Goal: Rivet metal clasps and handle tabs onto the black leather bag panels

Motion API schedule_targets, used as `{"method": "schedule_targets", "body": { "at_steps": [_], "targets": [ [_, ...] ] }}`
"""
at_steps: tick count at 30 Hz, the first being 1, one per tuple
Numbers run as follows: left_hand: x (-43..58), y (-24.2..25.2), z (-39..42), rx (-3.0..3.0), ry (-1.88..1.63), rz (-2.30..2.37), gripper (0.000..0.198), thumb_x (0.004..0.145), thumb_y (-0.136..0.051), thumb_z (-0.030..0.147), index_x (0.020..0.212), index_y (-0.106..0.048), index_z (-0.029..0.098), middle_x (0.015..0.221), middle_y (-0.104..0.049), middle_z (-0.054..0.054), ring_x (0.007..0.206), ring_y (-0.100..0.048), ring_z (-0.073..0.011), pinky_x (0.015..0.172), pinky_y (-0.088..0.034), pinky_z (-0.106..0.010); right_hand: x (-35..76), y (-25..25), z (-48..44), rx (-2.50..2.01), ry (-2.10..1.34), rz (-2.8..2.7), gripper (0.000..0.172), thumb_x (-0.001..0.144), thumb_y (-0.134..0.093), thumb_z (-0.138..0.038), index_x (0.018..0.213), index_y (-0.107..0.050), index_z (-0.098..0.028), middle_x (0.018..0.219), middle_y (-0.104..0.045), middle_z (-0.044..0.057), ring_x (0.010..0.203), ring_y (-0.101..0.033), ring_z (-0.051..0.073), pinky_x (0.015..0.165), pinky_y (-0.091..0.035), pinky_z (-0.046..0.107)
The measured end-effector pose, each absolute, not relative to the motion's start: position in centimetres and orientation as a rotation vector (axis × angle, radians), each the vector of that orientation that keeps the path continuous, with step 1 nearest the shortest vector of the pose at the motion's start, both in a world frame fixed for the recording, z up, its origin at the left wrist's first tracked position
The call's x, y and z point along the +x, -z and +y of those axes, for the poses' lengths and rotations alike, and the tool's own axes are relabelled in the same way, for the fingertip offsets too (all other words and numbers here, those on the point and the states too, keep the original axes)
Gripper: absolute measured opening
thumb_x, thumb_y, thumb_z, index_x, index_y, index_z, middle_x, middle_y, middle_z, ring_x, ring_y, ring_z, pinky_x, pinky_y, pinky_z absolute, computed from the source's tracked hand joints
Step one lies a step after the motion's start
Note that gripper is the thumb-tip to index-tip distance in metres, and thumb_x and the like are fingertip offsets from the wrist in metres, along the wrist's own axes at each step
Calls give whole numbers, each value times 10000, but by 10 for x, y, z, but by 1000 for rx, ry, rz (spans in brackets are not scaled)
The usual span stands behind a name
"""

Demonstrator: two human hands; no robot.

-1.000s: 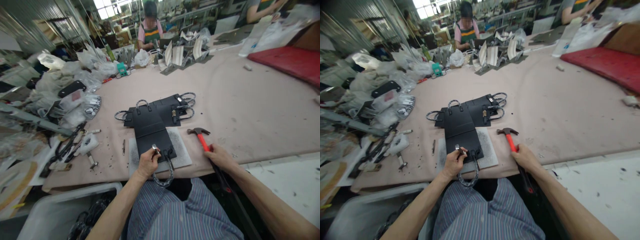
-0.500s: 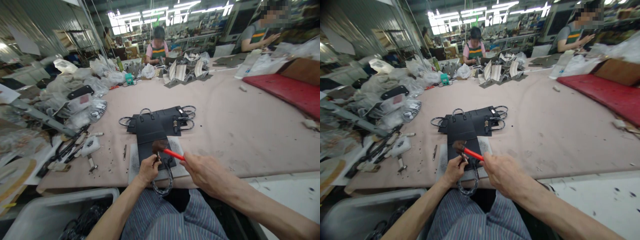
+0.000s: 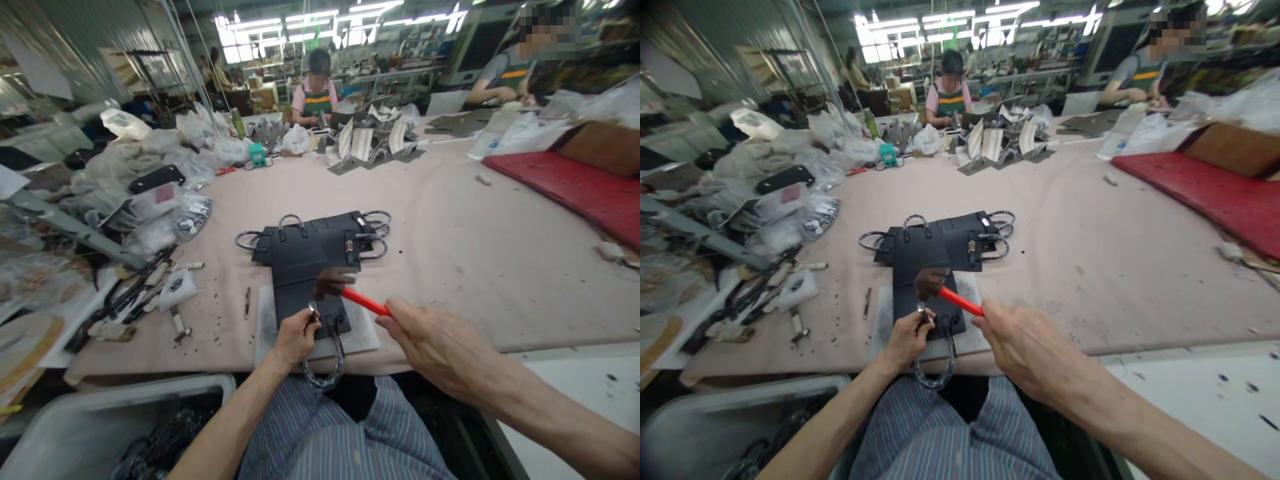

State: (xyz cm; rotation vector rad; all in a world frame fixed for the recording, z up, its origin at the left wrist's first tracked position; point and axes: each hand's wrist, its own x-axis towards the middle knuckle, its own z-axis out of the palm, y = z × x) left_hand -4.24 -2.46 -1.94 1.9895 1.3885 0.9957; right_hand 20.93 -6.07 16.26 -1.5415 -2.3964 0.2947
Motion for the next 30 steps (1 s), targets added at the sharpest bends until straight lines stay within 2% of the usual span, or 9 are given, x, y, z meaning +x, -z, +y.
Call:
{"method": "schedule_targets", "body": {
  "at_steps": [5,8,11,13,15,18,21,25,30],
  "targets": [
    [-42,17,-26,1972,-985,1381,152,891,-598,160,1015,-674,204,964,-768,-44,903,-738,-197,840,-554,-296,226,-147,-48,-1724,-465,-2079,361,989,-327,-524,763,-416,-257,547,-502,-22,468,-430,151,509,-253,289],
    [-41,14,-28,1951,-983,1389,142,897,-595,165,1012,-671,203,941,-762,-40,868,-729,-188,823,-546,-289,251,-94,-43,-1855,-651,-1993,378,959,-317,-524,727,-441,-253,584,-558,8,534,-523,175,536,-342,290],
    [-40,10,-31,1928,-955,1416,145,898,-602,187,1024,-672,203,947,-757,-40,834,-714,-179,805,-536,-285,282,-38,-39,-2055,-745,-1968,432,985,-232,-467,704,-472,-242,564,-569,24,520,-535,181,537,-403,300],
    [-40,6,-32,1907,-931,1437,142,908,-601,223,1031,-670,202,930,-748,-40,813,-702,-175,788,-529,-283,293,-16,-38,-2156,-549,-2041,411,986,-270,-413,786,-565,-208,640,-625,70,582,-579,216,586,-453,341],
    [-40,2,-32,1890,-894,1444,161,916,-609,278,1046,-667,202,894,-734,-38,792,-691,-175,774,-525,-286,287,-10,-37,-2139,-332,-2101,365,980,-339,-363,1024,-632,-151,921,-697,162,798,-645,277,721,-500,416],
    [-40,-3,-31,1867,-859,1440,224,906,-633,330,1086,-669,202,898,-731,-42,808,-690,-187,791,-526,-303,249,-19,-34,-1835,-181,-2174,421,985,-422,-327,1334,-540,-123,1365,-570,217,1207,-556,329,991,-457,486],
    [-39,-3,-29,1837,-916,1431,188,906,-616,296,1054,-689,206,961,-751,-53,893,-706,-200,857,-527,-320,196,-23,-30,-1468,-218,-2295,428,992,-473,-317,1382,-523,-149,1413,-552,169,1287,-501,305,1068,-423,475],
    [-35,1,-25,1642,-1014,1422,133,870,-631,281,943,-714,208,902,-758,-44,866,-713,-198,847,-546,-325,154,-7,-32,-1423,-278,-2354,438,955,-528,-276,1377,-552,-158,1434,-545,149,1319,-451,326,1112,-372,519],
    [-47,-7,-3,872,-1362,1334,348,824,-672,512,915,-611,182,862,-740,-54,796,-739,-209,752,-609,-369,153,5,-35,-1445,-313,-2314,458,924,-552,-238,1377,-557,-177,1455,-534,123,1348,-414,311,1154,-329,509]
  ]
}}
